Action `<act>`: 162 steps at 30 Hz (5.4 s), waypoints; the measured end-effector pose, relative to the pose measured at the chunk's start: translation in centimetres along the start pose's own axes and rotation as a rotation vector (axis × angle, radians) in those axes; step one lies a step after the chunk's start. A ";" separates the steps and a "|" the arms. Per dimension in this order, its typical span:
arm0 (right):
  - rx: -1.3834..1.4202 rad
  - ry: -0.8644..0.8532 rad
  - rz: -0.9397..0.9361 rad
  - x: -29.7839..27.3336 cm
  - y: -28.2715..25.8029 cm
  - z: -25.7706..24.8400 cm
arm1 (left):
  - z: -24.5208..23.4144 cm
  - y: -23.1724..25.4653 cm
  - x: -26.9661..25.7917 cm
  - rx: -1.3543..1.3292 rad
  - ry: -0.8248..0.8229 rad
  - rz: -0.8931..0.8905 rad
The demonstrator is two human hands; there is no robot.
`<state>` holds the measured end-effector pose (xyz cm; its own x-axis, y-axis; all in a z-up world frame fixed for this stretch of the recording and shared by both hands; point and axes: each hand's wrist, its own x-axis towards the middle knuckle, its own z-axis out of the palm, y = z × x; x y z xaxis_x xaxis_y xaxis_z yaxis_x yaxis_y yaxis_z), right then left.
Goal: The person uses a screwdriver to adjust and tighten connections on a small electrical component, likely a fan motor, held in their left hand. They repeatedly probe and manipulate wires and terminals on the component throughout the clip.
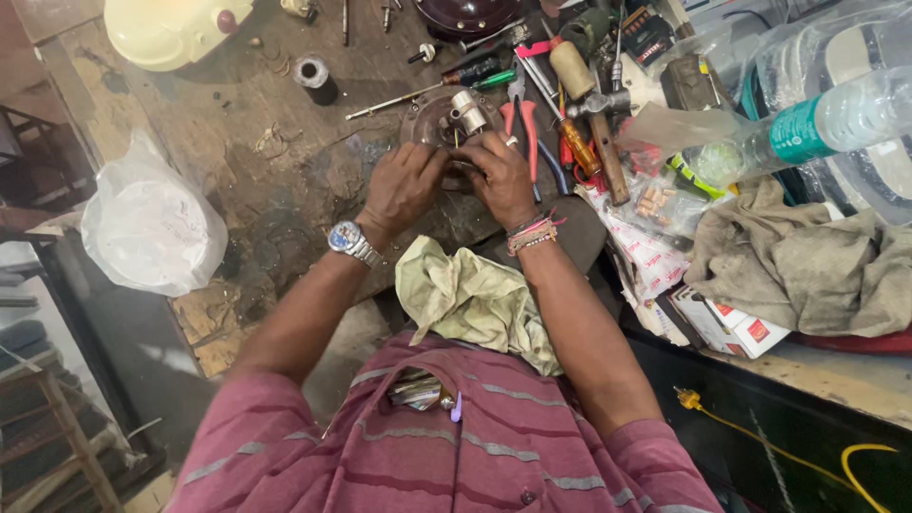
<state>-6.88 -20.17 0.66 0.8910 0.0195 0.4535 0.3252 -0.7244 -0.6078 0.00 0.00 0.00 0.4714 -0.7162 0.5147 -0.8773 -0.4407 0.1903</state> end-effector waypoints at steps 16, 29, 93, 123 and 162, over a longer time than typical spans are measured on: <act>0.103 0.476 0.249 0.1 1.1 -1.3 | 3.9 1.5 -1.2 -0.587 0.203 -0.746; 0.079 0.067 0.354 -0.8 1.7 -1.0 | 3.0 1.3 -1.6 -1.287 0.261 -1.096; -0.063 -0.002 -0.010 0.0 0.1 0.3 | 4.3 2.2 -0.6 -0.604 0.099 -0.716; 0.082 0.082 0.035 0.7 -0.6 0.1 | 4.8 1.7 -0.9 -0.425 0.226 -0.441; 0.129 0.045 0.083 0.3 -0.7 -0.1 | -1.3 1.6 1.1 -0.191 0.147 -0.113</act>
<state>-6.90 -19.67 1.26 0.9022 -0.0699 0.4257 0.2919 -0.6275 -0.7218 -0.99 -0.81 1.93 0.5613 -0.5760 0.5943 -0.8276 -0.3931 0.4006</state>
